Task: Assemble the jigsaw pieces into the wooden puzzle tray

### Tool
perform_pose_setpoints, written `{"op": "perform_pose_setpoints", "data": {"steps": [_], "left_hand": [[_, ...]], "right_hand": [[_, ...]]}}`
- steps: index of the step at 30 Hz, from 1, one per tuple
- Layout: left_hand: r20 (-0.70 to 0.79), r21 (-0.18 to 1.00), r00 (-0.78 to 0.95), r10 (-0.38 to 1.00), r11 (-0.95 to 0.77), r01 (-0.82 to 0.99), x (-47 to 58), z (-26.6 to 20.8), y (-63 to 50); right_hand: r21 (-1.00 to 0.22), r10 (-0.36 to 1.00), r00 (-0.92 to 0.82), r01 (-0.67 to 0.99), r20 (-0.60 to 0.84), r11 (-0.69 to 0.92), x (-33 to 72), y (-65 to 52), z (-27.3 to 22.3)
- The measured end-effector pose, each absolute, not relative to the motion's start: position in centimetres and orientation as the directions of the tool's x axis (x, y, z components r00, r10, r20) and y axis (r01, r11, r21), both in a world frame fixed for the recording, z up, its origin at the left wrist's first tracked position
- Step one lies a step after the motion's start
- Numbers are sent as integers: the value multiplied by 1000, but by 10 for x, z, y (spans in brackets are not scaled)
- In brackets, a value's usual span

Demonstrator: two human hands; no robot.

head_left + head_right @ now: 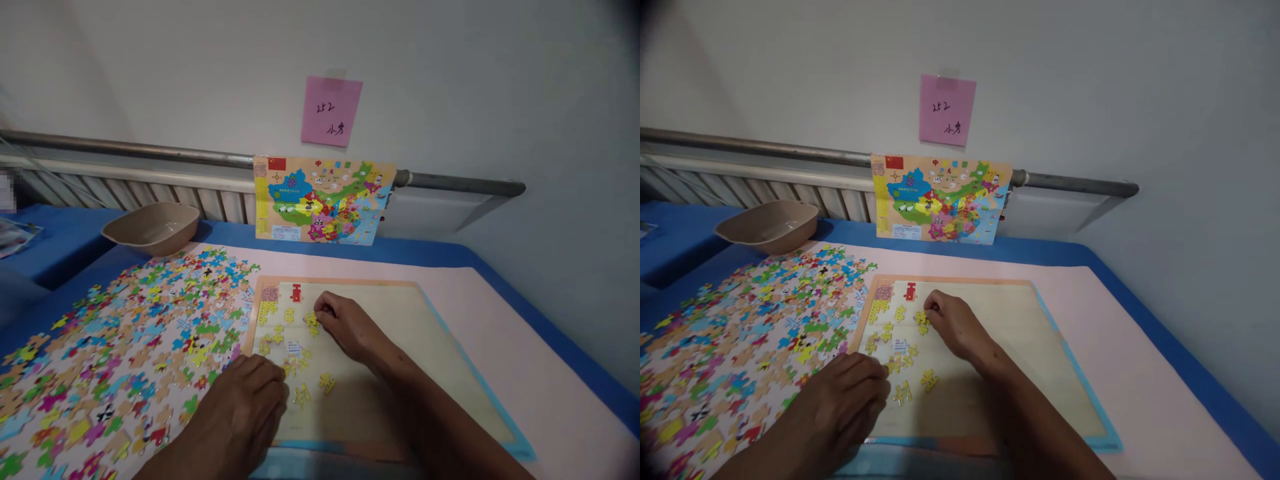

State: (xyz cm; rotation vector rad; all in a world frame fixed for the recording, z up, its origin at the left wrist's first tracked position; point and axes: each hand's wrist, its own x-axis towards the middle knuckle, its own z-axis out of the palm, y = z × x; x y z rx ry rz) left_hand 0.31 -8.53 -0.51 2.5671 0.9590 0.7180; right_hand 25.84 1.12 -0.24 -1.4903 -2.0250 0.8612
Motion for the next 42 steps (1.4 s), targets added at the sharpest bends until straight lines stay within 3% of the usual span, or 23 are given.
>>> {"op": "perform_pose_setpoints", "data": {"steps": [4, 7, 13, 18, 26, 31, 38, 42], "left_hand": [[322, 447, 686, 653, -743, 498, 9, -5, -89], [296, 383, 696, 655, -748, 541, 24, -1, -87], [-23, 241, 657, 753, -634, 735, 75, 15, -72], [-46, 162, 648, 760, -634, 756, 96, 6, -66], [31, 267, 632, 774, -616, 741, 84, -11, -67], [-58, 257, 662, 747, -630, 733, 88, -3, -65], [-99, 305, 658, 746, -607, 734, 87, 3, -66], [-118, 288, 676, 728, -626, 724, 87, 4, -67]], "right_hand": [[-727, 958, -288, 656, 7, 203, 258, 11, -4], [-730, 958, -285, 653, 8, 200, 257, 11, -4], [-748, 956, -291, 632, 14, 203, 257, 10, -1], [-775, 953, -302, 600, 12, 200, 257, 10, 0], [-842, 935, -350, 519, -55, 145, 261, 10, 7], [-859, 889, -440, 496, -128, 123, 265, 7, 19], [-812, 832, -496, 574, -247, 101, 267, 5, 23], [-747, 826, -506, 644, -249, 169, 264, 3, 22]]}}
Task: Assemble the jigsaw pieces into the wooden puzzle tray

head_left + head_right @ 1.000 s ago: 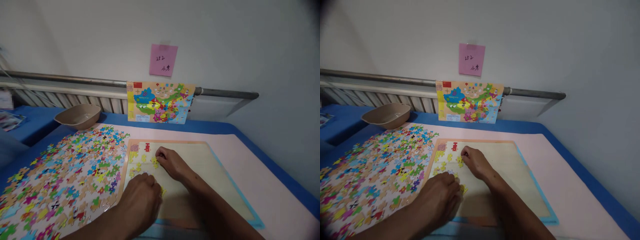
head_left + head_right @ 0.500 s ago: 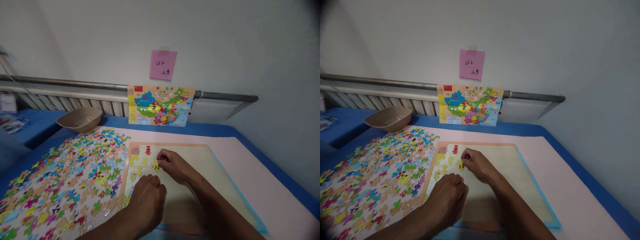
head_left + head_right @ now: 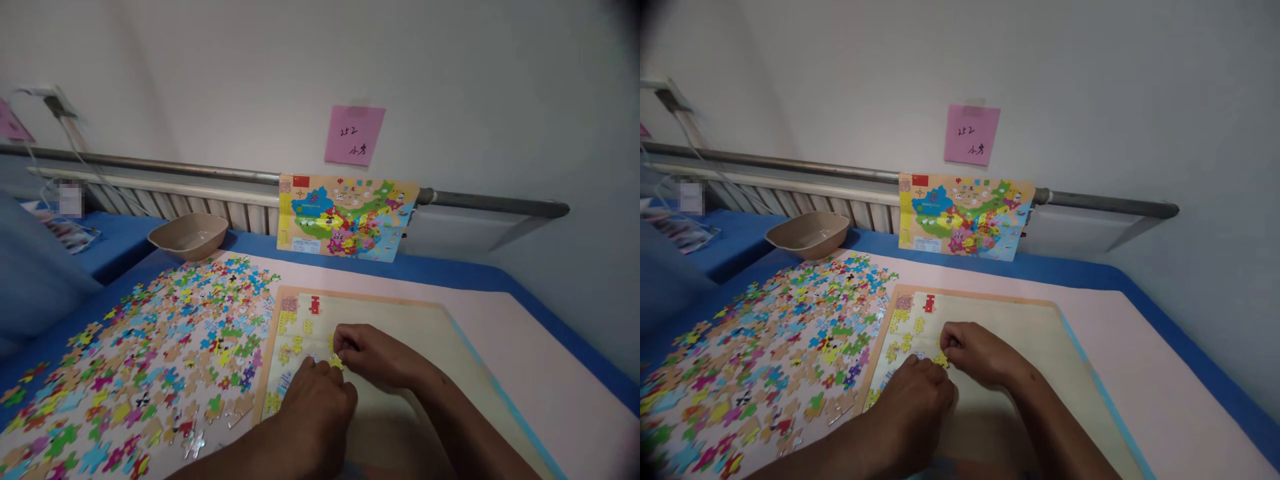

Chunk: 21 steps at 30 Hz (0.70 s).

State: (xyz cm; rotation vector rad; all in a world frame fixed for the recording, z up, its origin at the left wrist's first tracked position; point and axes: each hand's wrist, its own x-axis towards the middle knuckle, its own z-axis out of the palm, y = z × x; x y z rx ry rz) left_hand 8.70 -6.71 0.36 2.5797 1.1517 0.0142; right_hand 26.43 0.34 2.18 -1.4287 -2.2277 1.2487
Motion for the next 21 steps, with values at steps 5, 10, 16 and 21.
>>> {"op": "perform_pose_setpoints", "data": {"steps": [5, 10, 16, 21], "left_hand": [[-89, 288, 699, 710, -653, 700, 87, -9, -64], [-40, 277, 702, 711, -667, 692, 87, -23, -62], [-44, 375, 731, 681, -667, 644, 80, -15, -63], [36, 808, 469, 883, -302, 507, 44, 6, -55]], "right_hand": [[-665, 822, -515, 706, -245, 244, 259, -1, 25], [-590, 825, -496, 763, -270, 265, 257, -3, 31], [-689, 831, -509, 686, -224, 234, 259, -5, 38], [-935, 732, -633, 356, -251, -13, 246, -10, 27]]}}
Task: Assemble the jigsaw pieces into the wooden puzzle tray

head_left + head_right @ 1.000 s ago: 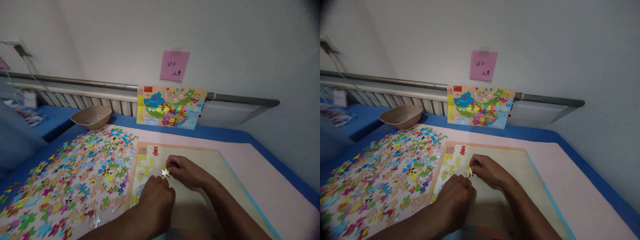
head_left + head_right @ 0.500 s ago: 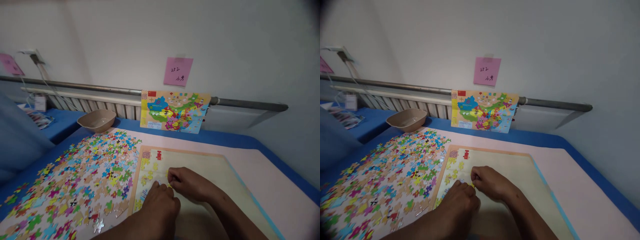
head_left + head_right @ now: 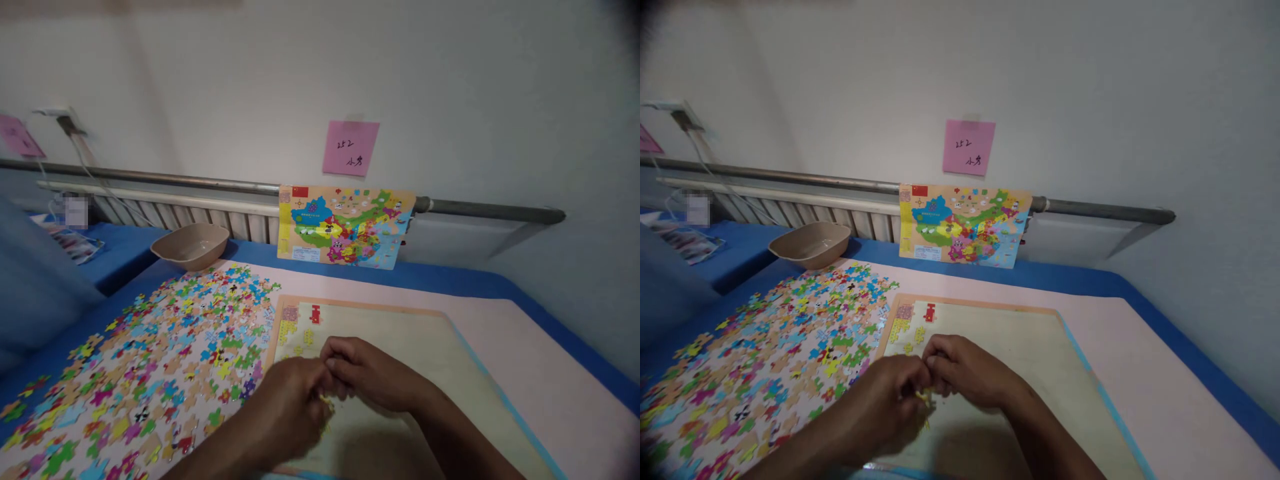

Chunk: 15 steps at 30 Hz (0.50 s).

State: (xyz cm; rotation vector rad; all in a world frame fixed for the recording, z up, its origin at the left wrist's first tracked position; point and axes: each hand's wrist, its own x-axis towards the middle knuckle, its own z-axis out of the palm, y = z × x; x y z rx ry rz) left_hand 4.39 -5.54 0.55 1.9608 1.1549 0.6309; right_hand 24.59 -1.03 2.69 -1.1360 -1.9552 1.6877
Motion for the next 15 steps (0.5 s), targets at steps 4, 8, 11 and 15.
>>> {"op": "perform_pose_setpoints", "data": {"steps": [4, 8, 11, 15], "left_hand": [[-15, 896, 321, 947, -129, 424, 19, 6, -51], [14, 926, 257, 966, -110, 362, 13, 1, -53], [-12, 954, 185, 983, -44, 296, 13, 1, -57], [-94, 992, 55, 994, 89, 87, 14, -4, -61]], "right_hand": [[-973, 708, -669, 120, -227, -198, 224, -19, 12], [-978, 775, -604, 36, -184, -204, 208, -26, 3], [-976, 827, -527, 30, -198, -215, 202, -27, 0], [-976, 894, -401, 2, -200, -217, 193, -27, -2]]}}
